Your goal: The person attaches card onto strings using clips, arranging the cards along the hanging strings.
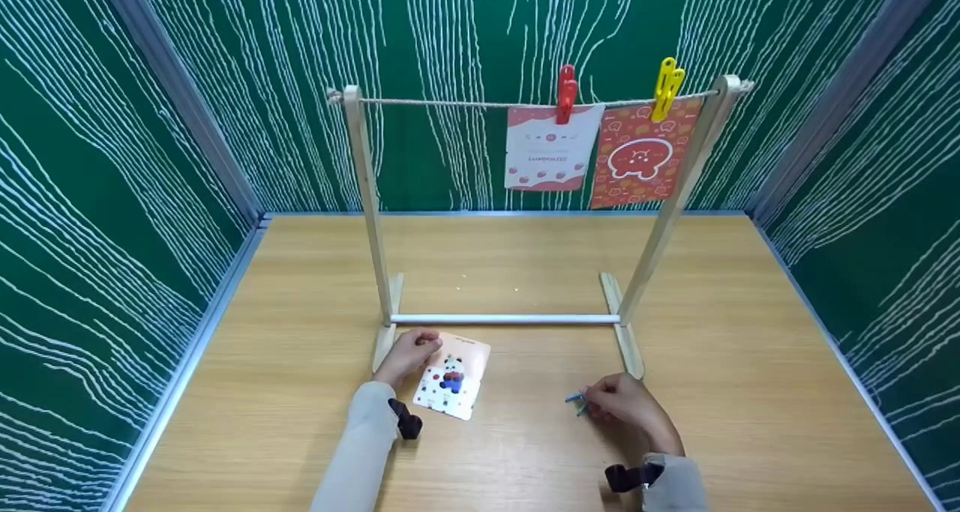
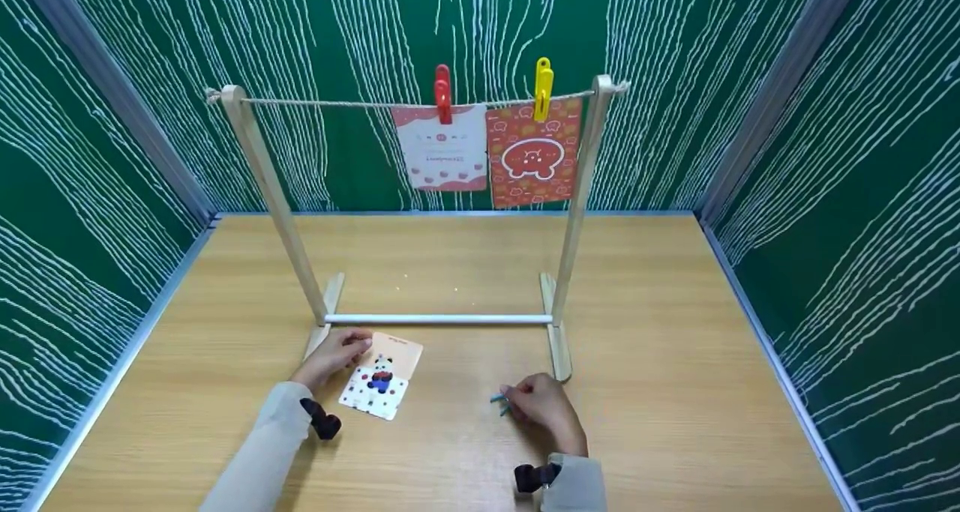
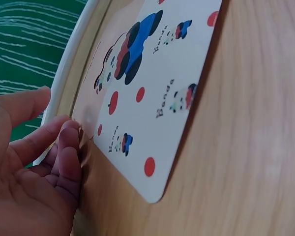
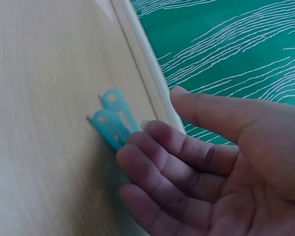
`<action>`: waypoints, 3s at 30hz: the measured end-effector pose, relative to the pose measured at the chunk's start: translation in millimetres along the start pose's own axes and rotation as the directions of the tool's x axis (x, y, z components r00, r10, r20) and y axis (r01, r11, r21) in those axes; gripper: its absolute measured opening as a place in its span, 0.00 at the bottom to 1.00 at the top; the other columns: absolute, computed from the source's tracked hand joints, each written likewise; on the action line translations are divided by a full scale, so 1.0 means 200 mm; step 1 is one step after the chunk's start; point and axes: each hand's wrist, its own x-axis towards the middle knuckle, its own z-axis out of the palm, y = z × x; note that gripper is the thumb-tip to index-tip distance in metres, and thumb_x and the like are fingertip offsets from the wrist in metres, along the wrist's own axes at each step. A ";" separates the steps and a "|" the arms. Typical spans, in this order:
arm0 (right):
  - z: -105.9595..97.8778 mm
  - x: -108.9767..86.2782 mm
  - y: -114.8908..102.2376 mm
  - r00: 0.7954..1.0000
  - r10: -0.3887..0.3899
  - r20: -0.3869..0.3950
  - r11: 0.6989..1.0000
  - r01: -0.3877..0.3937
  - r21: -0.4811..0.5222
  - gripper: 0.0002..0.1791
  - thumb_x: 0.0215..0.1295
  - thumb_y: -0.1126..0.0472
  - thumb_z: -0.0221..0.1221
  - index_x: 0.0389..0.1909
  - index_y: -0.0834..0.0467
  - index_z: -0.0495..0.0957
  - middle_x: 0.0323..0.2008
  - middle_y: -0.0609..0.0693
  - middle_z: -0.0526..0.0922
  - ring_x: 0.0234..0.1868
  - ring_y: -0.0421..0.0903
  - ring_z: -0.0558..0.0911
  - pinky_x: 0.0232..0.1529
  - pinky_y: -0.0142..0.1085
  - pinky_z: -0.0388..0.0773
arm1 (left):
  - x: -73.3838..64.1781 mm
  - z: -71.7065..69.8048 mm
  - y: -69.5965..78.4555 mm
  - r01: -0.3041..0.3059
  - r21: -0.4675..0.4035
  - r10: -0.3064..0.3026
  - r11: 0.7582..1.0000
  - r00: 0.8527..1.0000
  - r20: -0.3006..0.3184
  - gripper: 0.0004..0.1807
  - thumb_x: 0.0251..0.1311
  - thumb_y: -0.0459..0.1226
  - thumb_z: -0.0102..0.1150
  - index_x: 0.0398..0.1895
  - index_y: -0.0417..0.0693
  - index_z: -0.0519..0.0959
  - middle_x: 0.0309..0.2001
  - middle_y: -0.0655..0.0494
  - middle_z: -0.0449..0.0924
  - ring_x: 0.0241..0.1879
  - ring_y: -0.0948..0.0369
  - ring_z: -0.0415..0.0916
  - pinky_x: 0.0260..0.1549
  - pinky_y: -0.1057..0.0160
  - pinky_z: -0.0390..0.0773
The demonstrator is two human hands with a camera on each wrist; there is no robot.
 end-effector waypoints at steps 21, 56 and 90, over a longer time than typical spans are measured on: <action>0.07 0.00 0.01 0.985 0.123 -0.122 0.992 -0.124 -0.006 0.12 0.61 0.55 0.63 0.29 0.60 0.74 0.23 0.49 0.76 0.24 0.43 0.72 0.26 0.33 0.70 | 0.00 -0.01 0.00 0.025 0.088 -0.030 0.996 0.998 0.057 0.23 0.60 0.38 0.61 0.57 0.39 0.71 0.39 0.54 0.70 0.39 0.60 0.66 0.37 0.68 0.67; 0.13 0.14 0.00 0.990 -0.115 -0.087 0.981 0.100 -0.166 0.22 0.48 0.59 0.73 0.44 0.55 0.76 0.39 0.54 0.71 0.41 0.49 0.68 0.40 0.36 0.64 | 0.00 0.01 0.05 -0.119 0.331 0.102 0.936 0.992 0.069 0.36 0.43 0.30 0.72 0.59 0.41 0.68 0.58 0.38 0.70 0.55 0.47 0.68 0.60 0.48 0.65; 0.05 0.14 0.10 0.993 -0.119 -0.024 0.984 0.121 0.133 0.24 0.58 0.62 0.64 0.53 0.67 0.70 0.41 0.54 0.73 0.39 0.44 0.69 0.34 0.30 0.70 | -0.01 0.00 0.05 -0.069 0.339 0.028 0.938 0.992 0.126 0.33 0.41 0.28 0.73 0.47 0.43 0.62 0.44 0.48 0.65 0.41 0.54 0.65 0.41 0.61 0.66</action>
